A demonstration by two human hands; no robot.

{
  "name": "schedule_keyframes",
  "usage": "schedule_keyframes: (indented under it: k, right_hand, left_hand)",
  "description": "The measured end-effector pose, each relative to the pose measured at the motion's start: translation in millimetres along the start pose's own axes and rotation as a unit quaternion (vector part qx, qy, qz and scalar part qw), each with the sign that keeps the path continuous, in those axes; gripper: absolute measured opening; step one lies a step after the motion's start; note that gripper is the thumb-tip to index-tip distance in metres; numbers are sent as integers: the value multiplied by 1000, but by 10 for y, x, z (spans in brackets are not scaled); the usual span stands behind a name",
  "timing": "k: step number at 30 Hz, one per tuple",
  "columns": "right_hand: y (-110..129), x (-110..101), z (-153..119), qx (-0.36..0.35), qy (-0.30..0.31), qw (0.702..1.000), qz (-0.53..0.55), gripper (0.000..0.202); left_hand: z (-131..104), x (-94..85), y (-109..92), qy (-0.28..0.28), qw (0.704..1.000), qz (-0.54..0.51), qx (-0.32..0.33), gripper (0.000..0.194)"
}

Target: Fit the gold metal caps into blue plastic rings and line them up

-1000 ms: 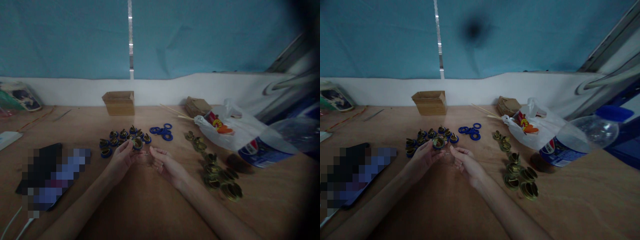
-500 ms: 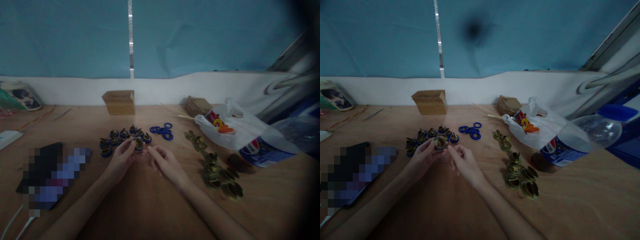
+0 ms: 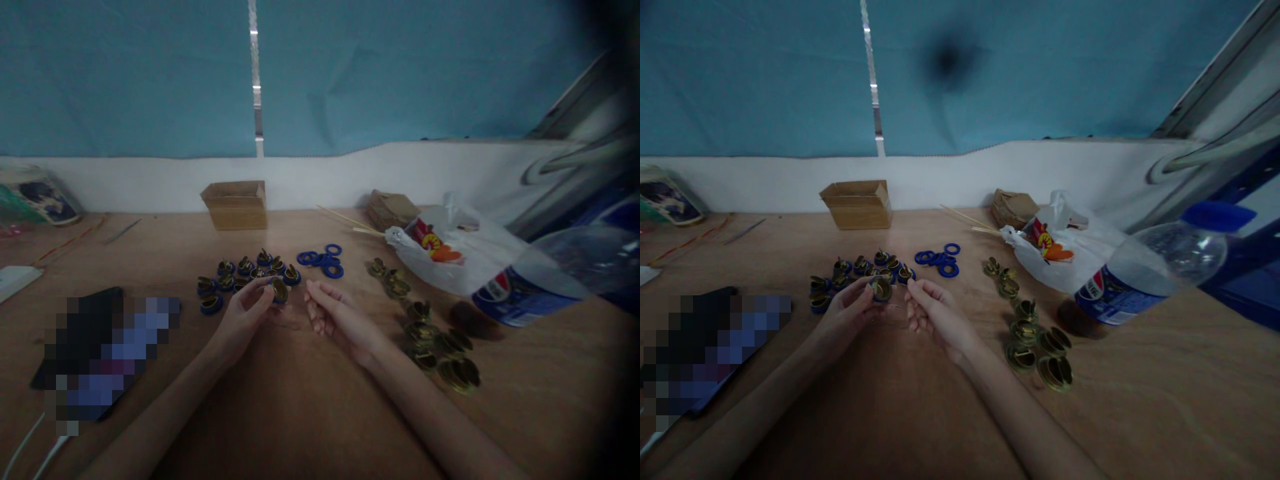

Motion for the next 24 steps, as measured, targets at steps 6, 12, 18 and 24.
schedule_keyframes:
  k: [6,12,18,24]
  right_hand:
    - [-10,63,-7,-17,45,999,-22,26]
    - [-59,106,16,2,61,998,11,29]
    - [-87,119,35,5,72,997,23,31]
    - [-116,78,45,9,64,998,7,27]
  left_hand:
    - [-7,110,53,61,996,52,-23,34]
    - [5,167,121,83,992,79,-52,41]
    - [-5,227,132,105,989,85,-63,39]
    - [-23,290,132,131,985,92,-69,36]
Point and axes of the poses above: each hand's wrist, its own z-axis towards the middle knuckle, its own x-axis out of the palm, y = z × x, the point moved 7 cm from there along z, towards the middle knuckle, and after that the axes turned 13 degrees about y, right-handed, at the moved point
